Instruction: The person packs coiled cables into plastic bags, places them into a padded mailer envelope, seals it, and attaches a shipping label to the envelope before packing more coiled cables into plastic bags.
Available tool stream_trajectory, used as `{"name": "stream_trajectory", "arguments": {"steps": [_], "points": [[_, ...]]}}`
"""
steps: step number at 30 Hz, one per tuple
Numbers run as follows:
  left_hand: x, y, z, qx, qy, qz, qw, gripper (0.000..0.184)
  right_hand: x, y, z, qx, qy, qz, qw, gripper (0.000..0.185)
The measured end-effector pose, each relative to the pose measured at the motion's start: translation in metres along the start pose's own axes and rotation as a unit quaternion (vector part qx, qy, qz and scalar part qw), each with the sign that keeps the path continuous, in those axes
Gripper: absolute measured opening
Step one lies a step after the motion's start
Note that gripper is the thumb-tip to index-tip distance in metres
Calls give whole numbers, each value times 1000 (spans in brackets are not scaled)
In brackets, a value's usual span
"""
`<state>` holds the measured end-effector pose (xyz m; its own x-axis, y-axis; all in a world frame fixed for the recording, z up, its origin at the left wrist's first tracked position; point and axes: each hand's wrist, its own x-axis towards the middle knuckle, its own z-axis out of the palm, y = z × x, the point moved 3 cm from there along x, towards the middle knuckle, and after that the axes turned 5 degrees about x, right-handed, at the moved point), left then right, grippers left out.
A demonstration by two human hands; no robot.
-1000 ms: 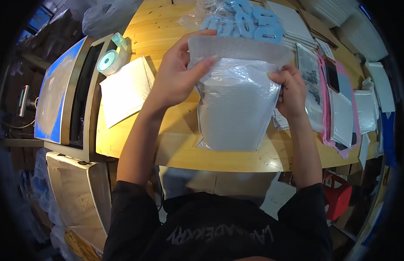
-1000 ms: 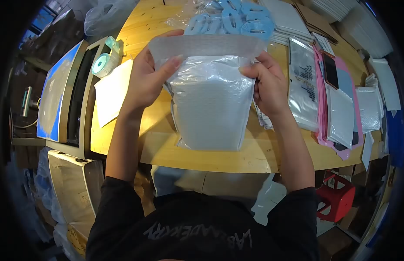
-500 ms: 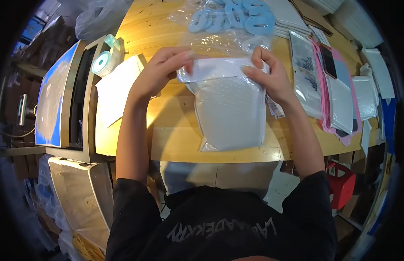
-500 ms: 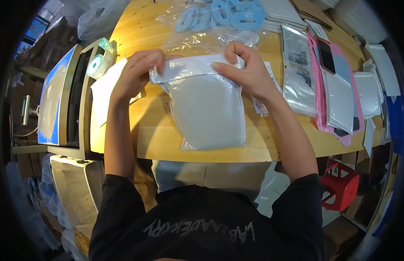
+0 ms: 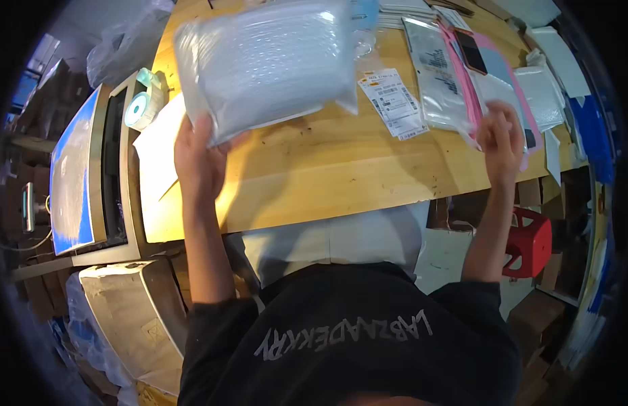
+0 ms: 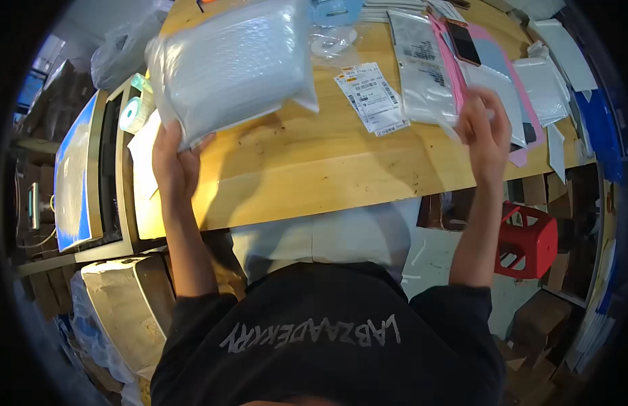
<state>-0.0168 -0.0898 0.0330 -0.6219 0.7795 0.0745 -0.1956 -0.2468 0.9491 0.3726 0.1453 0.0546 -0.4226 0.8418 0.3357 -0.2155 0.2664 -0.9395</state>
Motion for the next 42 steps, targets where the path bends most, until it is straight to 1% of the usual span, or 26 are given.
{"name": "stream_trajectory", "arguments": {"steps": [1, 3, 4, 5, 6, 7, 8, 9, 10, 12, 13, 14, 16, 17, 18, 20, 23, 26, 29, 32, 33, 35, 36, 38, 39, 42], "points": [[-24, -9, 3, -6, 51, -36, 998, 40, -28, -5, -31, -143, 49, 42, 988, 25], [-70, -31, 13, 2, -58, -145, 988, 35, -69, -8, -81, -380, 99, 93, 915, 28], [-93, -47, 13, 19, -122, -222, 967, 31, -80, -4, -104, -385, 100, 95, 912, 28], [-109, -60, 15, 35, -186, -295, 937, 26, -90, 2, -126, -468, 69, 81, 877, 28], [-111, -60, 19, 32, -188, -299, 935, 26, -99, 4, -139, -546, 36, 67, 835, 29], [-114, -54, 26, 46, -258, -248, 933, 23, -109, 6, -151, -617, 4, 54, 785, 29], [-117, -45, 33, 61, -323, -193, 924, 20, -106, 1, -141, -617, 3, 56, 785, 29], [-119, -36, 39, 77, -385, -134, 910, 17, -91, -6, -116, -547, 27, 51, 835, 27], [-115, -33, 45, 79, -384, -133, 910, 17, -76, -12, -90, -472, 53, 45, 879, 26], [-85, -22, 57, 164, -218, 33, 962, 16, -49, -10, -42, -426, 24, 46, 903, 28], [-67, -15, 69, 286, -217, 95, 928, 24, -35, -8, -17, -421, -12, 38, 906, 32], [-48, -11, 79, 404, -211, 155, 876, 34, -20, -2, 7, -415, -48, 29, 908, 36], [-16, -31, 88, 606, -216, 278, 714, 45, 13, 25, 45, -457, -89, -13, 885, 50], [-8, -38, 90, 609, -215, 279, 711, 45, 31, 44, 62, -530, -104, -13, 842, 54], [-1, -44, 92, 647, -203, 281, 679, 47, 40, 60, 71, -598, -117, -11, 792, 57], [8, -52, 93, 718, -181, 283, 610, 52, 36, 81, 72, -600, -102, -20, 793, 57], [14, -53, 94, 726, -176, 277, 605, 55, 49, 95, 72, -614, -77, -52, 784, 55], [19, -48, 97, 722, -191, 264, 611, 56, 53, 104, 61, -471, -88, 48, 877, 51], [34, -34, 98, 711, -218, 252, 619, 54, 53, 109, 57, -473, -74, 9, 878, 48], [66, -27, 90, 628, -283, 209, 694, 45, 55, 110, 61, -494, -63, -21, 867, 44], [75, -29, 84, 627, -281, 209, 696, 45, 55, 110, 60, -516, -56, -28, 854, 41], [92, -36, 71, 500, -283, 203, 793, 38, 54, 109, 58, -541, -50, -33, 839, 39], [93, -37, 69, 431, -283, 199, 833, 35, 53, 109, 56, -514, -35, -12, 857, 37], [91, -42, 67, 407, -280, 200, 846, 33, 55, 108, 52, -457, -5, 25, 889, 32], [91, -43, 65, 385, -273, 199, 859, 31, 57, 108, 51, -459, -5, 19, 888, 32], [86, -41, 61, 356, -252, 203, 877, 29, 53, 115, 49, -489, 10, -49, 871, 27]]}}
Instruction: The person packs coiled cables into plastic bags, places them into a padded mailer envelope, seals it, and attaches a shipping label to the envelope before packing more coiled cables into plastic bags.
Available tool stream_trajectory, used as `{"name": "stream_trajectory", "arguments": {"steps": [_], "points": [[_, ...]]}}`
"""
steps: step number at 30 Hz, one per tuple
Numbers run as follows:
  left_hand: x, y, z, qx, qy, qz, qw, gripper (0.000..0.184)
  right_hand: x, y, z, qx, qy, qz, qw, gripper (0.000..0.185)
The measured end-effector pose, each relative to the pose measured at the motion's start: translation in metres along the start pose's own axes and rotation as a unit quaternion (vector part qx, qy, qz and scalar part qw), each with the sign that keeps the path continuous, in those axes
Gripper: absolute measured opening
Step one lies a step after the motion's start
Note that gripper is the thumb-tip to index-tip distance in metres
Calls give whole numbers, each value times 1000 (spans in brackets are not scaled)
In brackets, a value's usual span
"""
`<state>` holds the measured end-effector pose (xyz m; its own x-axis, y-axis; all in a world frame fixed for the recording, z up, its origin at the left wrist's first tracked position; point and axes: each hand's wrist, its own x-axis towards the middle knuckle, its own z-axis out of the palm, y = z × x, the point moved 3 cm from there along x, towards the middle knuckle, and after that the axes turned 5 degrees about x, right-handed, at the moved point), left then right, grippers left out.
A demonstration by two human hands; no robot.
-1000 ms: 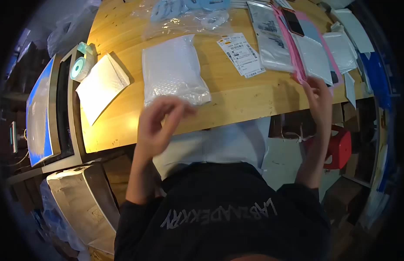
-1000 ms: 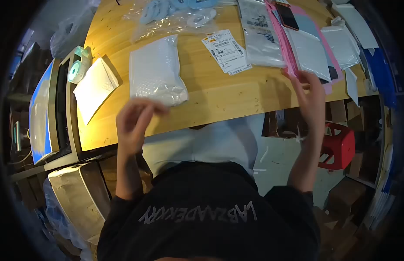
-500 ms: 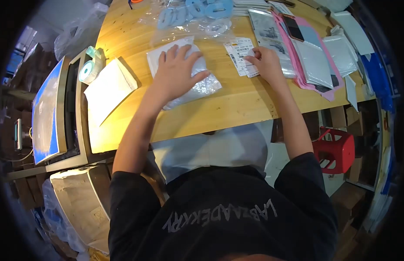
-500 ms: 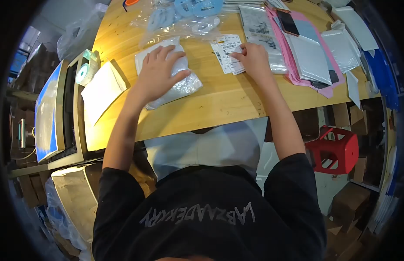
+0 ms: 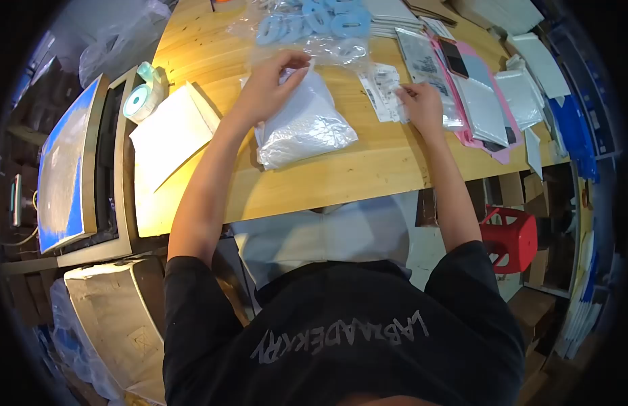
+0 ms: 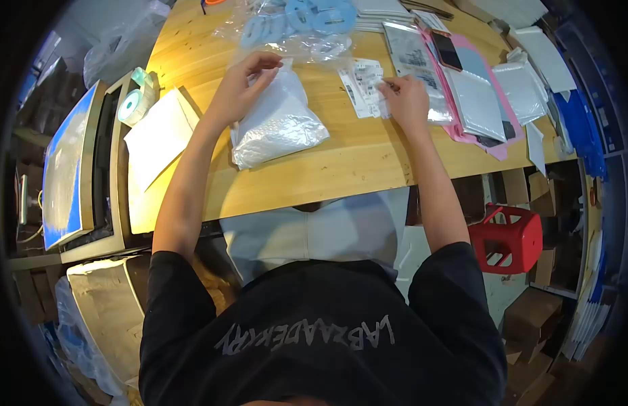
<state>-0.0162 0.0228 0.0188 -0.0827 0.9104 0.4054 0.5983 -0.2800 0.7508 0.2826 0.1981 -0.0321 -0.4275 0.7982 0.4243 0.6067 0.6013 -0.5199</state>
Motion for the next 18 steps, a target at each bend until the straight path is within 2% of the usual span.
{"name": "stream_trajectory", "arguments": {"steps": [5, 9, 12, 16, 18], "points": [[-5, 13, 3, -33, 37, 13, 999, 28, -1, -3, -5, -16, 41, -86, 995, 23], [-5, 19, 7, -56, 45, 25, 997, 28, 2, -15, -10, -54, 4, -61, 997, 24], [-7, 17, 13, -76, 39, 13, 996, 28, 8, -3, -4, 39, -1, 20, 999, 27], [-6, 13, 19, -107, 34, -11, 994, 28, 14, -5, -7, 63, -28, 54, 996, 27], [-5, 10, 18, -120, 42, -17, 992, 27, 14, -11, -12, 97, 1, 36, 995, 25]]}}
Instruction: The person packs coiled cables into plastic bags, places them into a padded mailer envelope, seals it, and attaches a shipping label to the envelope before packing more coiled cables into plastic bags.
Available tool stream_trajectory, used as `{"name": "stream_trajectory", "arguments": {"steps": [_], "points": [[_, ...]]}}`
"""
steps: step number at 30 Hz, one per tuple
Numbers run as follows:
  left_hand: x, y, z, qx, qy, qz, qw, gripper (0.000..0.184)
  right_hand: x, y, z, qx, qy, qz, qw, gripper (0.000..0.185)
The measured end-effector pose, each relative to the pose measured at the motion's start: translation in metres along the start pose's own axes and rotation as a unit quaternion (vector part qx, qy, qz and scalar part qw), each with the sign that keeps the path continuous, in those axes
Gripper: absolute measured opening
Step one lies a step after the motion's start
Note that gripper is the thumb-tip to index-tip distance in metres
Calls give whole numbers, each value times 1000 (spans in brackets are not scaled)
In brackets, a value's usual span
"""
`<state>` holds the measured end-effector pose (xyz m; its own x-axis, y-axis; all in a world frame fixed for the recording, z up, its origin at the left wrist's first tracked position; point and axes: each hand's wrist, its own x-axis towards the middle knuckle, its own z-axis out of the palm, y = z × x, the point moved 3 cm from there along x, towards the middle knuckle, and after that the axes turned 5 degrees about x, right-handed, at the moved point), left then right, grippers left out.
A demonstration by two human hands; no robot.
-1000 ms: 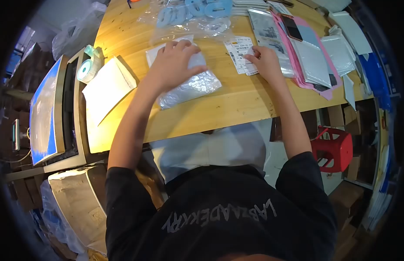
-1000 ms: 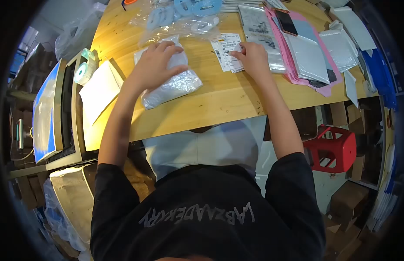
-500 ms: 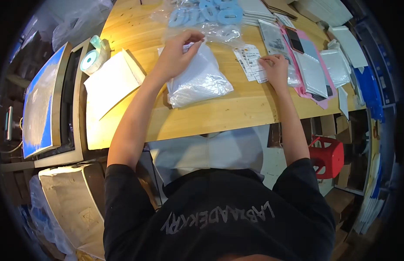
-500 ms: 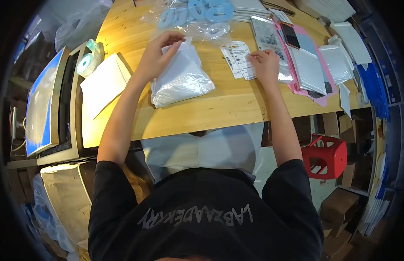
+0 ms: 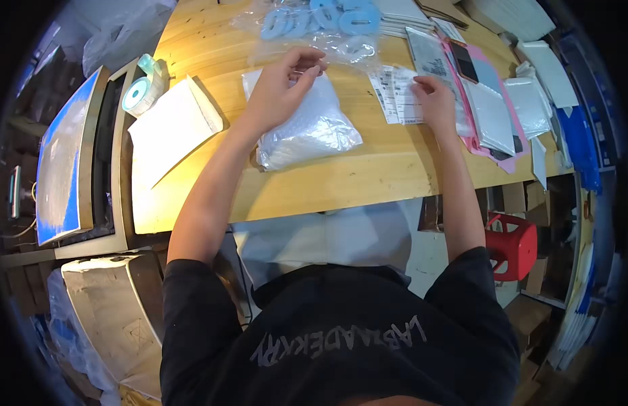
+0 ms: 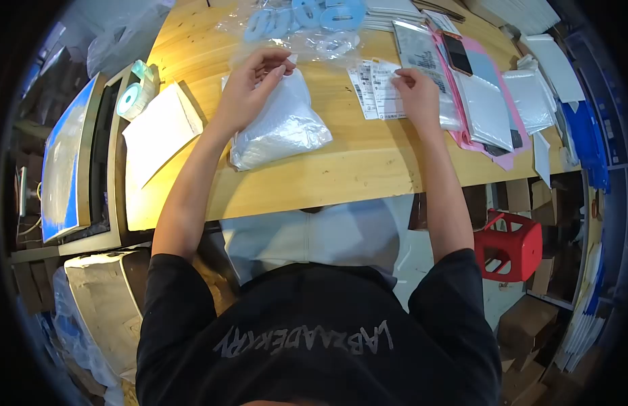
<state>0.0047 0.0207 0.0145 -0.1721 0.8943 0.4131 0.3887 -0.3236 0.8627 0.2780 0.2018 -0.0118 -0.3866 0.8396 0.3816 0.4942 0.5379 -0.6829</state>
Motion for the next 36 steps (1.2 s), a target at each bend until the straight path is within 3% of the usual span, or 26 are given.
{"name": "stream_trajectory", "arguments": {"steps": [3, 6, 10, 14, 23, 27, 30, 31, 34, 36], "points": [[3, 0, -1, -7, -14, -22, 1000, 25, 8, -32, -3, 69, 42, -46, 996, 21], [1, 4, 5, -9, -36, -44, 998, 24, 19, -85, 13, 281, 60, -156, 945, 16], [1, 12, 6, -30, -54, -75, 995, 22, 34, -141, 38, 257, 63, -254, 930, 11], [2, 12, -2, -92, -33, -104, 990, 22, 43, -126, 68, 342, 71, -199, 916, 9], [1, 6, 5, -155, -49, -113, 980, 23, 35, -105, 77, 353, 45, -132, 925, 11], [3, 9, 0, -141, -23, -118, 983, 22, 33, -113, 71, 348, 78, -198, 913, 15], [2, 3, -3, -114, 6, -107, 988, 20, 24, -130, 60, 99, 99, -326, 935, 20], [2, 2, -6, -90, 17, -90, 992, 19, 21, -132, 61, 100, 97, -327, 935, 20], [1, -1, -6, -51, 24, -69, 996, 17, 12, -136, 79, 227, -129, -304, 916, 24], [0, -1, -4, -24, 13, -59, 998, 17, 12, -131, 81, 274, -142, -262, 915, 23]]}}
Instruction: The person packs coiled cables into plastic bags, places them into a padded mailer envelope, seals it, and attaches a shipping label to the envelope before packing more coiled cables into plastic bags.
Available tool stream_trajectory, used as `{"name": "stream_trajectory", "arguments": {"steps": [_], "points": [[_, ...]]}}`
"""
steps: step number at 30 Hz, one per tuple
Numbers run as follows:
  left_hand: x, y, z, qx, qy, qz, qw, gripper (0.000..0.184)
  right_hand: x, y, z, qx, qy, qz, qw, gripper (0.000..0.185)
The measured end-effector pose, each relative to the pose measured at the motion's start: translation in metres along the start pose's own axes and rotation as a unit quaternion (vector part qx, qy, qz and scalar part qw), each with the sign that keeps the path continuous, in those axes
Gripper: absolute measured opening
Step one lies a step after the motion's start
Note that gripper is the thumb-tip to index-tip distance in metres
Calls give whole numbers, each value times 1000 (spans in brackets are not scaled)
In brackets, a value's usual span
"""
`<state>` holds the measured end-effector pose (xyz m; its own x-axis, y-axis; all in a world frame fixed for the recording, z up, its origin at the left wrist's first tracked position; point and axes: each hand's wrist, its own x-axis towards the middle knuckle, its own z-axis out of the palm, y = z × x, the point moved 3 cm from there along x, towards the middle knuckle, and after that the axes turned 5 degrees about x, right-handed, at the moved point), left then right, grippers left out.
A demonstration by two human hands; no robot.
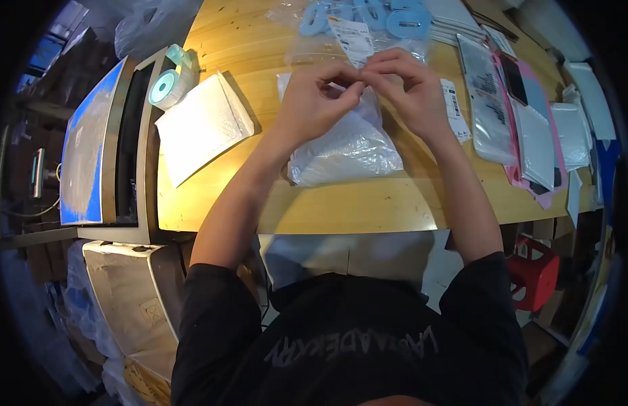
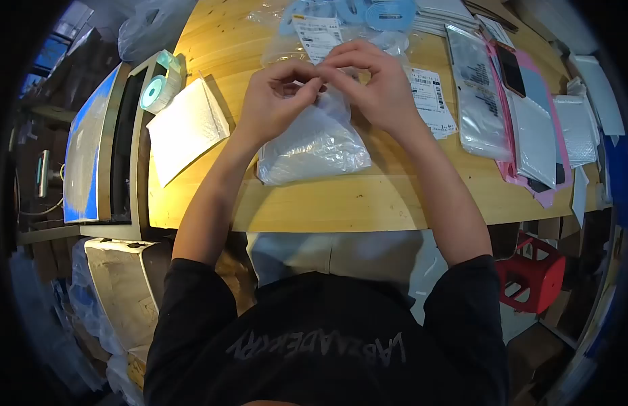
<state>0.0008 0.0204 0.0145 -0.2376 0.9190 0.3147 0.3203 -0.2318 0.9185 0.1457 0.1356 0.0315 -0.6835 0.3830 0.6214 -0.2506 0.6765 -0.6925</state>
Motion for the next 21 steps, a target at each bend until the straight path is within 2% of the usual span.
{"name": "stream_trajectory", "arguments": {"steps": [2, 3, 6, 7, 10, 14, 17, 21], "points": [[1, 0, -5, 19, 18, -1, 1000, 17, 1, 6, -2, 106, 21, 65, 992, 22], [2, 0, -10, 39, 35, -3, 999, 17, 1, 6, -3, 107, 17, 64, 992, 22], [5, 1, -27, 38, 60, -4, 997, 17, 3, 3, -14, 206, 122, 122, 963, 18], [8, 1, -33, 18, 61, -1, 998, 17, 3, 2, -12, 208, 118, 122, 963, 18], [7, 1, -29, -6, 45, 14, 999, 17, 5, -5, -6, 90, 50, 79, 992, 17], [3, -3, -10, -11, 3, 29, 1000, 16, 0, -6, 9, 44, -11, 45, 998, 19], [3, -4, -7, 6, 0, 27, 1000, 16, -1, -2, 5, 77, 19, 78, 994, 18], [7, -8, -21, 41, 46, 2, 998, 18, -3, 4, -4, 145, 76, 140, 977, 16]]}}
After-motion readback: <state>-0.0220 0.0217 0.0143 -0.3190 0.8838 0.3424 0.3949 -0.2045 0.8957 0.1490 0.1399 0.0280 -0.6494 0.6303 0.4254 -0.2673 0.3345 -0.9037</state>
